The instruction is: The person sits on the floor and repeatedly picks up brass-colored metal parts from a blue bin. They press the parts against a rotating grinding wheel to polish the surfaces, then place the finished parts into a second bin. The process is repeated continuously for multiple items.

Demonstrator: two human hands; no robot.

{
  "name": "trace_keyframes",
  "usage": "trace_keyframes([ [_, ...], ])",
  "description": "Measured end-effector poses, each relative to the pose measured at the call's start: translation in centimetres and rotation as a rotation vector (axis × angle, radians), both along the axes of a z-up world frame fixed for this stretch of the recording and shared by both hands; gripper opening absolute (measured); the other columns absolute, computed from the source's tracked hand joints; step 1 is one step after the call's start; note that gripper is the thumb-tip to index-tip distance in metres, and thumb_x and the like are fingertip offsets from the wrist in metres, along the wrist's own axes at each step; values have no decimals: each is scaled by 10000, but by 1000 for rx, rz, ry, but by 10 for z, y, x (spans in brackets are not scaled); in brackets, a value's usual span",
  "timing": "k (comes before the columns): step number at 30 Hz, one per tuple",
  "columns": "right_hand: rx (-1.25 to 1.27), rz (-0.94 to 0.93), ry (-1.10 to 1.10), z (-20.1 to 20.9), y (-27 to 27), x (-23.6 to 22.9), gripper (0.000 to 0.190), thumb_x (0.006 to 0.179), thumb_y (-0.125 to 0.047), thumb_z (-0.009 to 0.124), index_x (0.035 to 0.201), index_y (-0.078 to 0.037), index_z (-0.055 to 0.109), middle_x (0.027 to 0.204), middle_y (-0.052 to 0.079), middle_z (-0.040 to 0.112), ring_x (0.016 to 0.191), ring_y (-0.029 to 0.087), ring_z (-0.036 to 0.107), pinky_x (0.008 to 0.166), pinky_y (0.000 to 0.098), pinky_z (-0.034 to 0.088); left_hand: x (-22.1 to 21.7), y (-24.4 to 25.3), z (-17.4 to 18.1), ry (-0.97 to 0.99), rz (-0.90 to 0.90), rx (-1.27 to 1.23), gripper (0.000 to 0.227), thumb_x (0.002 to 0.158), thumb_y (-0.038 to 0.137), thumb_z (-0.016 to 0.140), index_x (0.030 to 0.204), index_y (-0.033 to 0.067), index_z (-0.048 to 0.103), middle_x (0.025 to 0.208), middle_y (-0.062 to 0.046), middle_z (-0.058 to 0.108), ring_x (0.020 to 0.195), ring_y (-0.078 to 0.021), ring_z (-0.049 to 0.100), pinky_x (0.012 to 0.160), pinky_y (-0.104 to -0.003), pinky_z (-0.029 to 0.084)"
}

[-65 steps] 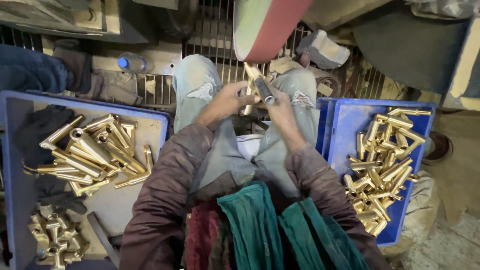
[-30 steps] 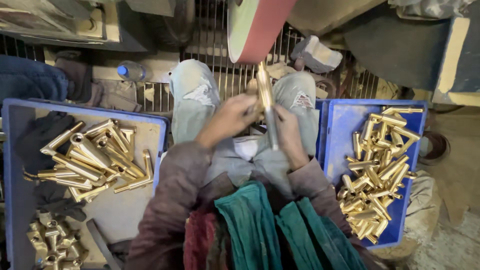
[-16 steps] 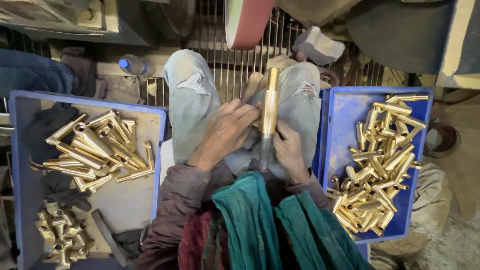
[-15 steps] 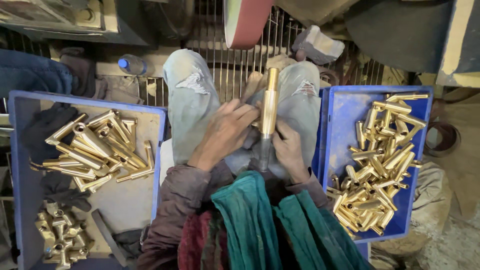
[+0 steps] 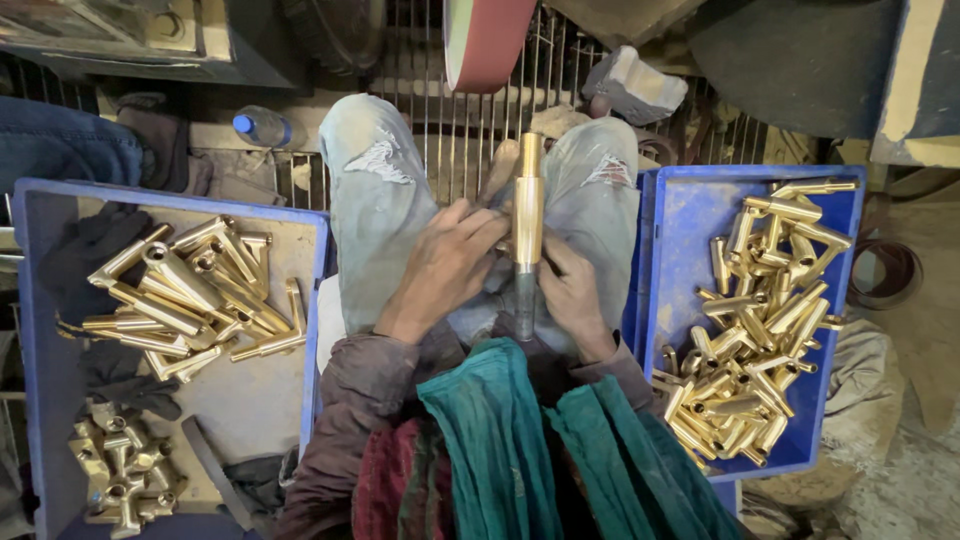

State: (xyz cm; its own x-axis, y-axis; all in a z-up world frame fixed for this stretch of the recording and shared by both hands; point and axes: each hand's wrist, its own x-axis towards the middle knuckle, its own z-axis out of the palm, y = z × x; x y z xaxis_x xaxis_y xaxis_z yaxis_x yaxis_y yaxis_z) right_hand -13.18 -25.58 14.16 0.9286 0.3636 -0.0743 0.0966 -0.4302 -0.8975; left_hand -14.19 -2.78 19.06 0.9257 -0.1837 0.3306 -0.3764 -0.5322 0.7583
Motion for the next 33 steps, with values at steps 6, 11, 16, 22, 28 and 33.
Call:
trace_keyframes([
  [6,-69,-72,-39,-3,4,-2,375,989,-68,552,1348,23,607,1197,181,719,1134,208,710,950,325,532,-2,3,-1,8,30,-21,395,731,-25,708,1115,33,632,1101,-84,648,999,-338,566,861,-441,493],
  [11,-42,-158,86,-1,9,-7,310,1081,-213,577,1254,19,688,1082,127,754,1000,191,683,899,305,535,-2,11,0,10,123,18,387,745,-36,692,1117,53,635,1071,-70,644,991,-329,572,852,-439,499],
  [16,525,-6,624,16,27,-20,398,1125,-341,490,1229,21,619,848,80,639,728,139,573,647,264,451,-4,15,-6,8,183,48,388,767,-17,700,1144,53,635,1075,-73,640,998,-334,567,858,-447,485],
  [22,874,-47,1016,27,42,-18,381,1084,-372,487,1209,-14,530,649,-8,396,514,75,351,435,220,279,-11,16,-15,11,208,34,395,767,10,719,1149,64,635,1087,-68,639,1006,-323,565,864,-441,454],
  [28,831,-71,1072,31,38,-13,305,1087,-341,531,1068,-37,525,644,-31,366,498,45,312,417,202,246,-18,23,-11,-12,225,35,408,800,22,735,1190,70,624,1140,-71,630,1047,-333,554,910,-458,446],
  [33,800,-80,1075,36,38,-10,313,1081,-342,534,1027,-34,534,635,-34,370,484,37,306,398,199,234,-21,27,-6,-20,247,42,418,801,35,728,1202,76,616,1169,-73,633,1090,-337,574,910,-461,484],
])
